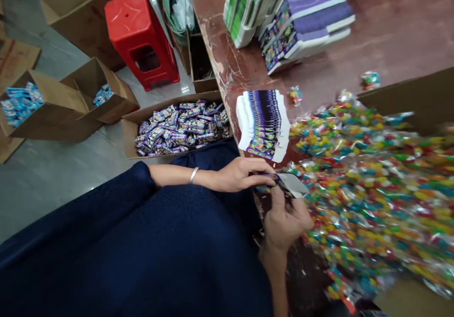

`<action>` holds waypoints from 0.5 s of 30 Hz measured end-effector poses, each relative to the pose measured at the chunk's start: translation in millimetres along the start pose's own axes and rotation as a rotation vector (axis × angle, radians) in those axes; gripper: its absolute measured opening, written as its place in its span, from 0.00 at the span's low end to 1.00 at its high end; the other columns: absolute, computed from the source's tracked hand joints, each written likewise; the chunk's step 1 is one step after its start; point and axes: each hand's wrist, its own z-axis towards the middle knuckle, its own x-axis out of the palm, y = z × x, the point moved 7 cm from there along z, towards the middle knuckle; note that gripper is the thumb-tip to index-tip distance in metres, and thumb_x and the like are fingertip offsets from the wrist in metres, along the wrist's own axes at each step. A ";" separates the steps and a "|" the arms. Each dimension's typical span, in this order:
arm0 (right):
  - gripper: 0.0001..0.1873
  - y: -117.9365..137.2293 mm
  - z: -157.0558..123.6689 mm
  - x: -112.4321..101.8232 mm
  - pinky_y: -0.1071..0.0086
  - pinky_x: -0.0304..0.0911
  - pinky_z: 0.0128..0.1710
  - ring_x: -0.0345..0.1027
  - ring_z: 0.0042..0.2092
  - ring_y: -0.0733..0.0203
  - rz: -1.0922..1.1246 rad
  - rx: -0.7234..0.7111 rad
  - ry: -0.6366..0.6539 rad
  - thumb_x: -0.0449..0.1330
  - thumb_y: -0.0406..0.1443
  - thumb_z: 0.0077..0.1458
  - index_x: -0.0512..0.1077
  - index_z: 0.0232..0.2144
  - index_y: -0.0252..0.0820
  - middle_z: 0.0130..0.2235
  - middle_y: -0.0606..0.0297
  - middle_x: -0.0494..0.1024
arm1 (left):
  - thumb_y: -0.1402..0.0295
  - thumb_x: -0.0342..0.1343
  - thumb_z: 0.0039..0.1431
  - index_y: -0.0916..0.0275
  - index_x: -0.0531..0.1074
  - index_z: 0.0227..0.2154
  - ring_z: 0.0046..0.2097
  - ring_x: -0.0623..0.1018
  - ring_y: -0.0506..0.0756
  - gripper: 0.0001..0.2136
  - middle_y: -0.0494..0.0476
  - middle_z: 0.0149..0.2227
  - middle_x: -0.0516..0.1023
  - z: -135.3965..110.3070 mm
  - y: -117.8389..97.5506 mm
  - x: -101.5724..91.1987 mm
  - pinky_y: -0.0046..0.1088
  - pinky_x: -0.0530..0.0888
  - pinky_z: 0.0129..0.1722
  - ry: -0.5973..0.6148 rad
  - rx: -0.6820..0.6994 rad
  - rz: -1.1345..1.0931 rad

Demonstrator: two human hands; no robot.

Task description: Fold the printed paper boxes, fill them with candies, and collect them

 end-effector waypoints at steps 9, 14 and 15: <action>0.23 -0.7 12.6 5.0 0.61 0.75 0.40 0.76 0.37 0.57 0.063 -0.086 -0.291 0.74 0.44 0.47 0.82 0.46 0.44 0.38 0.62 0.81 | 0.66 0.64 0.62 0.63 0.66 0.68 0.52 0.81 0.59 0.32 0.64 0.56 0.79 -1.8 19.1 1.6 0.40 0.77 0.57 -0.083 0.008 -0.196; 0.16 0.4 6.9 6.0 0.63 0.73 0.36 0.73 0.33 0.58 0.015 -0.130 -0.268 0.70 0.47 0.52 0.79 0.35 0.41 0.33 0.62 0.78 | 0.69 0.62 0.63 0.66 0.77 0.54 0.59 0.78 0.62 0.17 0.64 0.56 0.80 5.0 15.3 -0.8 0.44 0.72 0.64 0.100 0.014 -0.158; 0.16 0.9 6.0 7.4 0.63 0.73 0.36 0.74 0.34 0.58 0.008 -0.137 -0.241 0.69 0.48 0.53 0.77 0.33 0.41 0.33 0.62 0.77 | 0.69 0.62 0.63 0.66 0.77 0.51 0.57 0.79 0.62 0.15 0.64 0.54 0.81 5.6 15.1 -1.1 0.43 0.73 0.62 0.133 0.005 -0.156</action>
